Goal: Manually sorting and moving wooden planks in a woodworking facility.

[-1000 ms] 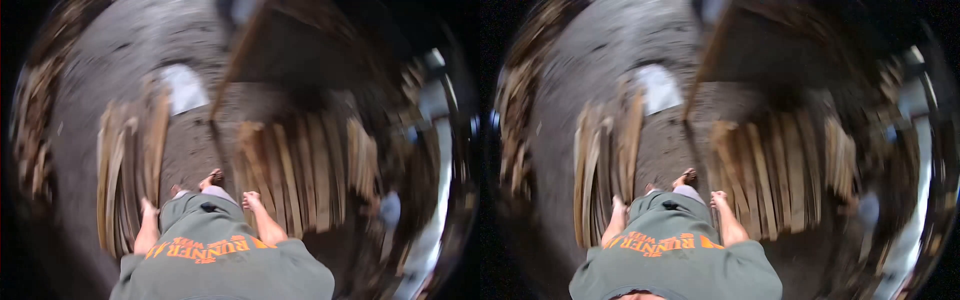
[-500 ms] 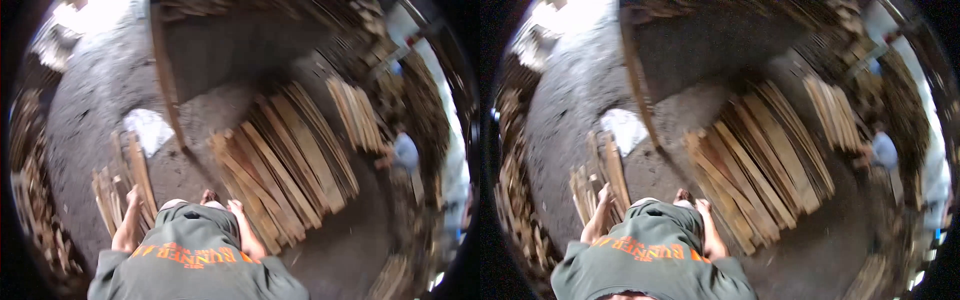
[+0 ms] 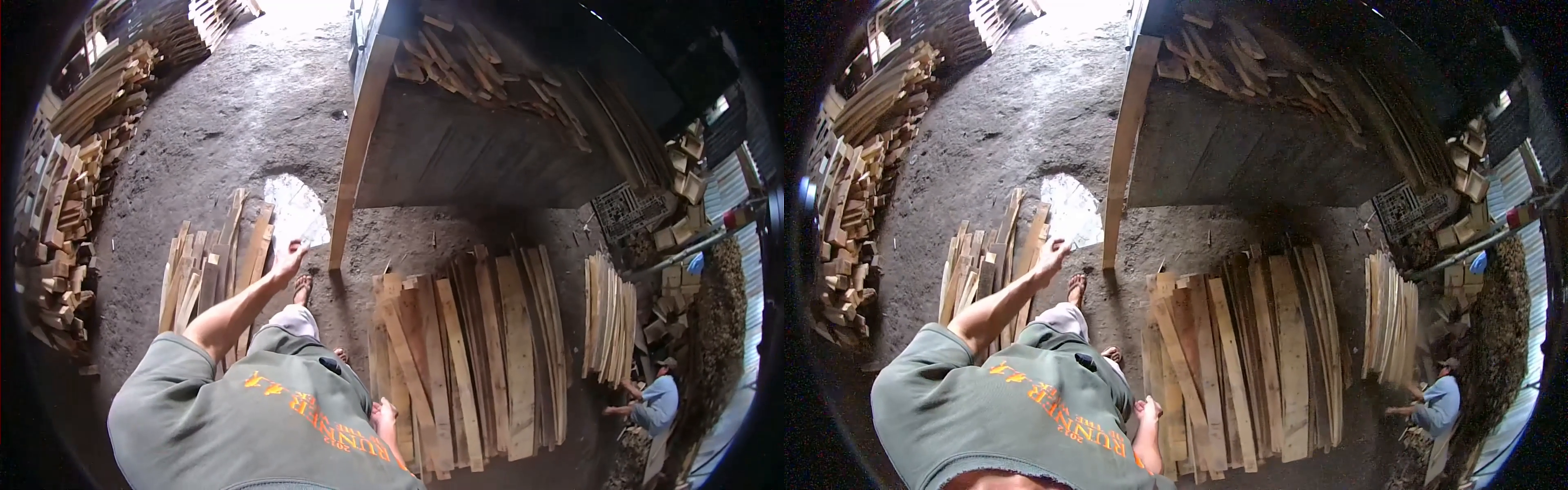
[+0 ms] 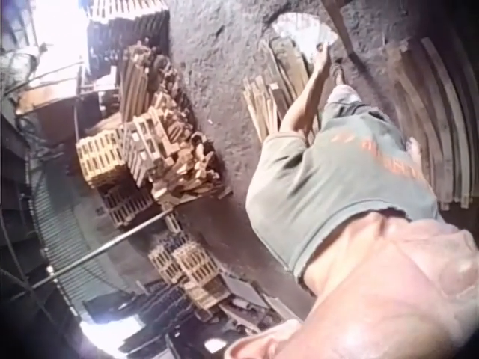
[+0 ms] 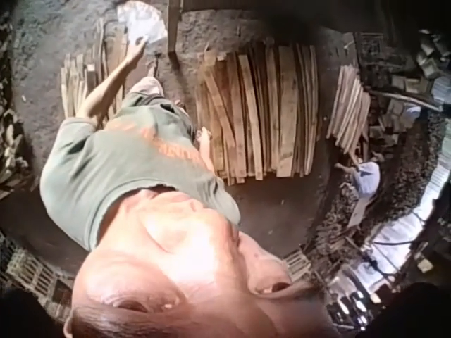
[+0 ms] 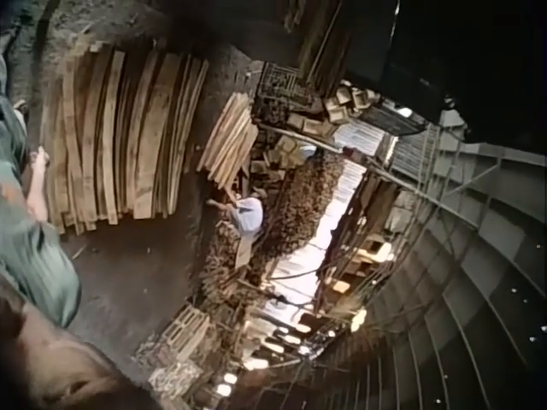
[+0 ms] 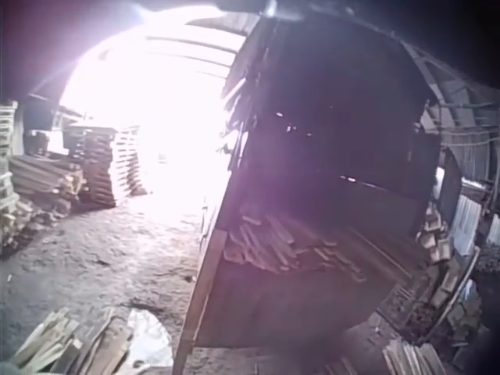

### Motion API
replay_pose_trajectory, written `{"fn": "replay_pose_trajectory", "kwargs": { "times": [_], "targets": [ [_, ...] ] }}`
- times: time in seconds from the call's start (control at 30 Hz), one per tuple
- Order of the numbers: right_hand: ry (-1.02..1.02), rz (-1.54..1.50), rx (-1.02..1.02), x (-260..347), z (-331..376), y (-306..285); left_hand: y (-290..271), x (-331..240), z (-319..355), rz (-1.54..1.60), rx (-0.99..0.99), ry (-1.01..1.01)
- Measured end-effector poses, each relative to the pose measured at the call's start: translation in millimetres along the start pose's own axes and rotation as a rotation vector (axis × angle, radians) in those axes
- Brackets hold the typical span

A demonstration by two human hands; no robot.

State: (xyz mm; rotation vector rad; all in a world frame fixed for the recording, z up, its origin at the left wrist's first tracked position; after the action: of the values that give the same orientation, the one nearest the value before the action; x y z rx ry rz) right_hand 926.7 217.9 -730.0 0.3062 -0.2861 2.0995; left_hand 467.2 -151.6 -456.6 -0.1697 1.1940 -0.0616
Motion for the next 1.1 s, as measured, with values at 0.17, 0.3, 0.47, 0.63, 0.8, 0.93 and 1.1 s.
{"fn": "replay_pose_trajectory", "kwargs": {
  "times": [0.17, 0.3, 0.47, 0.63, 0.8, 0.93, 1.1],
  "targets": [
    [-0.498, 0.321, 0.170, 176, 81, 128, 34, -104, -42, 0.138, 0.032, 0.127],
    [-1.761, 0.717, 0.138, 377, 314, 332, 54, -119, -77, 0.265, 0.142, 0.152],
    [-2.444, 0.813, -0.031, 477, 590, 530, 25, 3, -122, 0.272, 0.264, 0.043],
    [-2.654, 0.999, -0.464, 537, 685, 684, -159, 233, -75, 0.189, -0.333, -0.797],
    [-2.714, 0.963, -0.569, 579, 679, 754, -278, 329, -7, 0.406, -0.723, -1.080],
    [-2.434, 1.216, -0.644, 607, 663, 771, -303, 327, -19, 0.319, -0.788, -1.072],
    [-2.472, 1.301, -0.707, 585, 681, 758, -231, 215, -153, -0.075, -0.312, -0.482]
  ]
}}
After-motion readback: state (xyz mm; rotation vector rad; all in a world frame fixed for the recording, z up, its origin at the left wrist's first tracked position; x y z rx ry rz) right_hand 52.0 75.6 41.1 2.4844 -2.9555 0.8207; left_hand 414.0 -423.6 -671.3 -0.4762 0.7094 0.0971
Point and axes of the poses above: each hand's wrist, its own z-axis away from the middle knuckle, its own y-axis out of the palm, x = y × z, the point moved 8 cm from there along -z, towards the middle knuckle, and after that the axes turned 4 degrees about z, right-handed, at the moved point
